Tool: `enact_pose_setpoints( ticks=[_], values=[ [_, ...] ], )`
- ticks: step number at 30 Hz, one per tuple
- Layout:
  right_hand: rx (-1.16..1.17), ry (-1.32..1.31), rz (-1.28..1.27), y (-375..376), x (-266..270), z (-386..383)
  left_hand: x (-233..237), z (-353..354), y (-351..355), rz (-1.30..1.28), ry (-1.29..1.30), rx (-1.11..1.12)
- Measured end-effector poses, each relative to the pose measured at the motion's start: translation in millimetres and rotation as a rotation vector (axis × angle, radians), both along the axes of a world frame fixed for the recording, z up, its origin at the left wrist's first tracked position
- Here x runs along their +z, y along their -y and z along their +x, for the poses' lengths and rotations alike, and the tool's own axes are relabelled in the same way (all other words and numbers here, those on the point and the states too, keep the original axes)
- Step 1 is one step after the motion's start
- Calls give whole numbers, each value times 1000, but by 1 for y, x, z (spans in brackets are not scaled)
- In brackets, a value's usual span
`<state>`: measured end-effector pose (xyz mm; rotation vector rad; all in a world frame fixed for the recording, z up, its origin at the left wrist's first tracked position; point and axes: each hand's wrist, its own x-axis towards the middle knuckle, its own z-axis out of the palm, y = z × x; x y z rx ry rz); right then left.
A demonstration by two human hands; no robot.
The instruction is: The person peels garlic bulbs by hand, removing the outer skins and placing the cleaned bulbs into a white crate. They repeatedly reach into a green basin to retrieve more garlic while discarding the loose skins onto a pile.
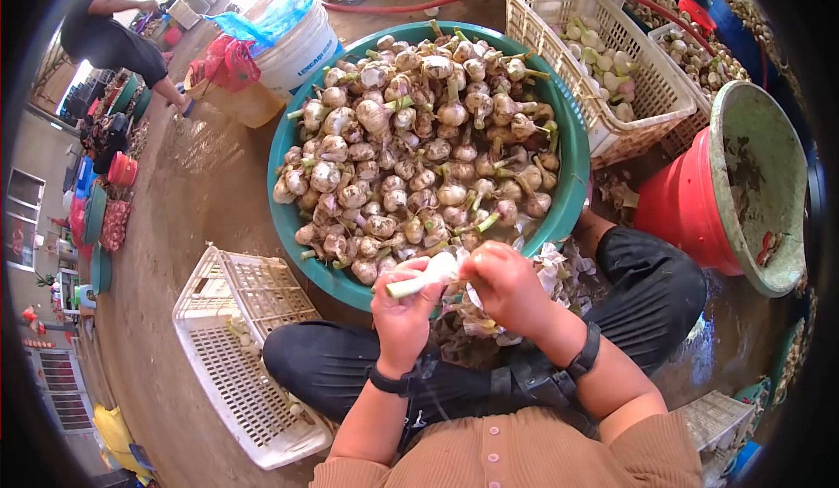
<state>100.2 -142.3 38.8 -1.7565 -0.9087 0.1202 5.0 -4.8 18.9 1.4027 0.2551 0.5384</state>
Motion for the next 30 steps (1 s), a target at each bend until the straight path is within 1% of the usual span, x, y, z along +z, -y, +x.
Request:
enact_pose_setpoints(
  ticks=[2, 3, 4, 5, 6, 7, 8, 10, 11, 12, 13, 14, 15, 16, 17, 18, 19, 20, 21, 22, 23, 24, 25, 26, 27, 28, 29, 30],
  values=[
    [120, 314, -248, 11, 1, -14, 0, 3, 1, -381, -72, 135],
    [204, 340, -369, 18, -8, -20, 5, 6, 1, -395, -71, 184],
    [207, 344, -366, 26, -20, -23, 5, 6, -3, -392, -66, 188],
    [196, 372, -474, 35, -33, -25, 5, 4, -9, -517, -157, 169],
    [183, 400, -583, 40, -34, -23, 4, 2, -12, -643, -248, 149],
    [184, 292, -810, 46, -32, -22, 8, 2, -13, -695, -245, 132],
    [187, 290, -808, 46, -30, -22, 8, 1, -14, -694, -247, 136],
    [54, 185, -498, 35, -17, -20, 6, 1, -12, -788, -288, 118],
    [-55, 149, -275, 18, -7, -22, 5, 2, -9, -787, -291, 109],
    [-65, 148, -276, 3, 1, -23, 4, 2, -4, -724, -280, 135],
    [-20, 18, -130, -10, 8, -22, 2, 2, 0, -660, -269, 158],
    [23, -111, 17, -15, 12, -22, 4, -1, -2, -637, -222, 256],
    [115, -146, -130, -16, 4, -22, 10, -7, -8, -613, -176, 351],
    [209, -181, -275, -16, -7, -19, 24, -17, -25, -735, 81, 471],
    [324, -147, -541, -11, -12, -11, 27, -44, -60, -780, 240, 511],
    [354, -66, -680, -1, -27, 0, 23, -72, -93, -793, 424, 668],
    [292, 107, -860, 2, -28, 18, 29, -91, -114, -651, 426, 822],
    [180, 73, -815, 1, -47, 41, 50, -85, -114, -811, 351, 1059],
    [-38, 143, -807, -4, -56, 60, 44, -87, -112, -801, 283, 896],
    [-52, 284, -784, -5, -75, 81, 38, -85, -106, -785, 224, 732],
    [22, 375, -959, -7, -90, 95, 29, -75, -96, -681, 134, 446],
    [80, 396, -1027, -8, -124, 105, 32, -49, -73, -723, 18, 453],
    [47, 548, -918, 3, -168, 111, 22, -30, -60, -776, -84, 422],
    [141, 569, -1076, 3, -177, 122, 8, -17, -46, -677, -146, 362],
    [196, 537, -1066, 0, -163, 128, -2, -4, -31, -315, -246, 299],
    [54, 510, -890, 1, -142, 119, -10, 7, -20, -443, -236, 264],
    [-9, 144, -831, -8, -107, 110, -27, 16, -9, -368, -303, 214],
    [-154, -149, -600, -9, -102, 99, -10, 30, 5, -387, -476, 153]
  ],
)
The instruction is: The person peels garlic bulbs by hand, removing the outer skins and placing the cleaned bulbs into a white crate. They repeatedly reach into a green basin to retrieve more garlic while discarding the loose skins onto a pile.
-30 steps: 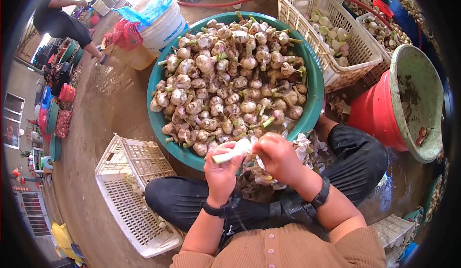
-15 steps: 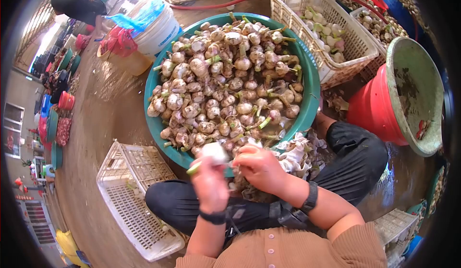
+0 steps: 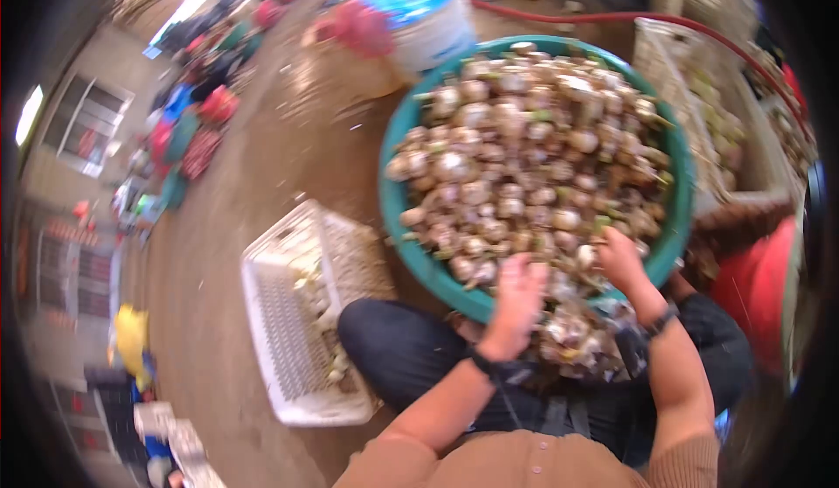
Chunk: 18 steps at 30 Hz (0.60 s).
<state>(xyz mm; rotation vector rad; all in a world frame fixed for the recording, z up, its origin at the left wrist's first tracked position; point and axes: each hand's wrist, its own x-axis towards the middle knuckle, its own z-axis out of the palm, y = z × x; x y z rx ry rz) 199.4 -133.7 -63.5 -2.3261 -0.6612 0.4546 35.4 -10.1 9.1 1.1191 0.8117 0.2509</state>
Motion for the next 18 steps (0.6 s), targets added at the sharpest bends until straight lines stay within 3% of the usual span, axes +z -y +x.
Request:
enact_pose_setpoints(
  ticks=[2, 3, 4, 6, 7, 9, 10, 12, 14, 16, 18],
  values=[
    [-229, -456, 609, -11, 36, -33, -55, 11, 24, 13, 99, -77],
    [-220, -281, 630, -16, 58, -55, -29, 12, 30, -208, 189, -114],
    [-222, -96, 653, -19, 75, -74, -26, 14, 31, -169, 127, -126],
    [204, 581, 211, -7, 81, -83, -31, 17, 30, -92, 214, -50],
    [303, 741, 123, -5, 90, -85, -36, 14, 26, -89, 220, -35],
    [409, 648, 111, 0, 99, -87, -39, 7, 14, 270, 107, -183],
    [500, 548, 92, 2, 100, -90, -41, 3, 11, 273, 106, -179],
    [493, 547, 174, 2, 95, -96, -25, -5, -1, 187, 25, -453],
    [572, 518, 88, 5, 93, -98, -27, -7, 2, 304, 22, -427],
    [530, 528, 112, 3, 87, -99, -37, -8, 3, 17, 60, -418],
    [373, 197, 57, 10, 79, -95, -44, -8, 3, -160, 116, -470]
  ],
)
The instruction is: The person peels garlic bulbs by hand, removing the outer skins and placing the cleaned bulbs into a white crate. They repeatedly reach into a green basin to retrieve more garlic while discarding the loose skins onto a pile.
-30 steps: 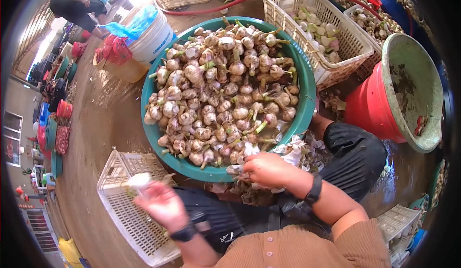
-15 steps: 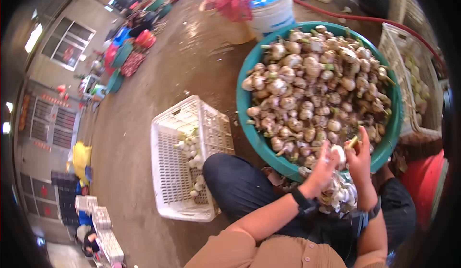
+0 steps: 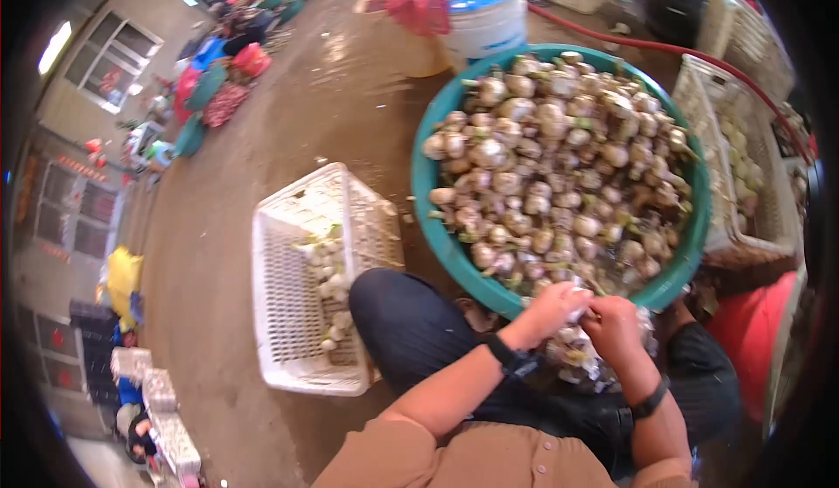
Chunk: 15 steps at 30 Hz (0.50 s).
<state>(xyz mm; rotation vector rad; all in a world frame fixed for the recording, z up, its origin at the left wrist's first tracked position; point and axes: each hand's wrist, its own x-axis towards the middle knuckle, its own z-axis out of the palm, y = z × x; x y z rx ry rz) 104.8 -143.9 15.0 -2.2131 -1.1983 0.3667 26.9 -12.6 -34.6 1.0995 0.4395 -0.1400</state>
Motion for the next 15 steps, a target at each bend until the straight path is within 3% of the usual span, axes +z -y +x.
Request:
enact_pose_setpoints(
  ticks=[4, 6, 8, 9, 11, 14, 15],
  values=[
    [-379, -1132, 104, 11, -26, 6, 15, -3, 0, 83, 42, 16],
    [-298, -905, 201, 10, -18, -4, 18, -3, -4, 56, 85, 15],
    [17, -142, 227, 9, -4, -9, 27, -4, -12, -62, -16, -47],
    [34, -13, 179, 10, 3, -12, 27, -4, -15, -67, -19, -62],
    [56, -22, 145, 10, 5, -13, 26, -4, -18, 98, -37, -187],
    [59, -10, 119, 12, -18, -10, 23, -6, -14, 54, -66, -174],
    [-139, -579, 91, 11, -23, -7, 26, -6, -13, 57, -67, -183]
  ],
)
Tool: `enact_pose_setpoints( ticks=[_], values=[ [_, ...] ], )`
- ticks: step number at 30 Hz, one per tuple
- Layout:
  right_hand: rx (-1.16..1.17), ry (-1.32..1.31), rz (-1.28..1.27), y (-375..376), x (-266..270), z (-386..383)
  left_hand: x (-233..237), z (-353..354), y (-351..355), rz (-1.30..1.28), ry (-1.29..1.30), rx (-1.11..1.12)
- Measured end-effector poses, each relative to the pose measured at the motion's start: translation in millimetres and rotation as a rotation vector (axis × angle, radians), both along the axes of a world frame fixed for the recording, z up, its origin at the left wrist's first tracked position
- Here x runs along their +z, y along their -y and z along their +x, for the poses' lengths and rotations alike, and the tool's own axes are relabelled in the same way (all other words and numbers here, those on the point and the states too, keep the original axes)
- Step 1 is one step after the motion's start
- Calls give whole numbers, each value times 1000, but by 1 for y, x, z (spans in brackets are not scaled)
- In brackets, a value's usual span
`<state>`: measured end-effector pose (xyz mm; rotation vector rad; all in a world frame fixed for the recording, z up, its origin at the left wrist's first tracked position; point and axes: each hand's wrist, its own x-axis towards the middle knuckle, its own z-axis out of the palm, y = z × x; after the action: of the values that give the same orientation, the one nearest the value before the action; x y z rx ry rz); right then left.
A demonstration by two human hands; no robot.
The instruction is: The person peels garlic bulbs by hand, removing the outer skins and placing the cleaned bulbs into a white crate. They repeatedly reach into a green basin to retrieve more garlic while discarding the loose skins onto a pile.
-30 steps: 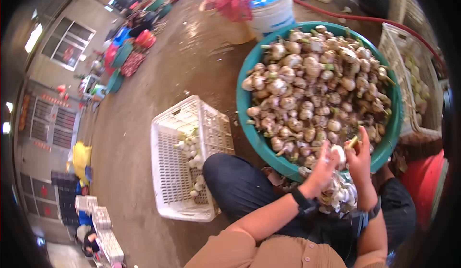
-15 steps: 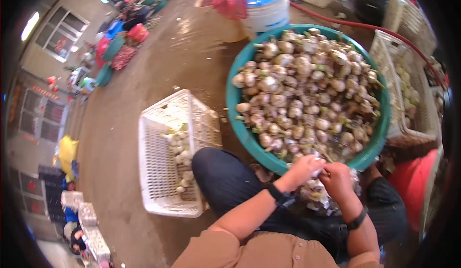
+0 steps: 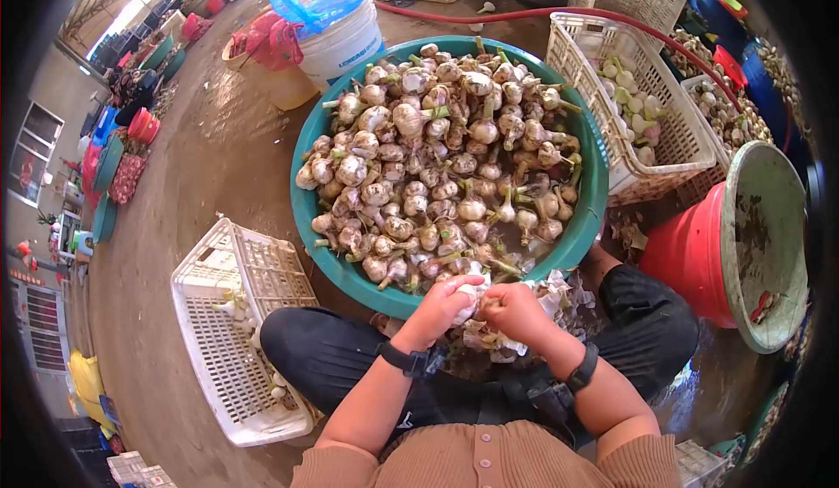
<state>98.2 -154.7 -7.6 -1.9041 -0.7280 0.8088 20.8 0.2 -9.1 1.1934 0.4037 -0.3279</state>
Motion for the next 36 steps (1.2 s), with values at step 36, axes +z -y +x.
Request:
enact_pose_setpoints(
  ticks=[36],
  values=[
    [186, 345, 311, 30, 27, -31, -9, -12, 21, -472, -57, 677]
  ],
)
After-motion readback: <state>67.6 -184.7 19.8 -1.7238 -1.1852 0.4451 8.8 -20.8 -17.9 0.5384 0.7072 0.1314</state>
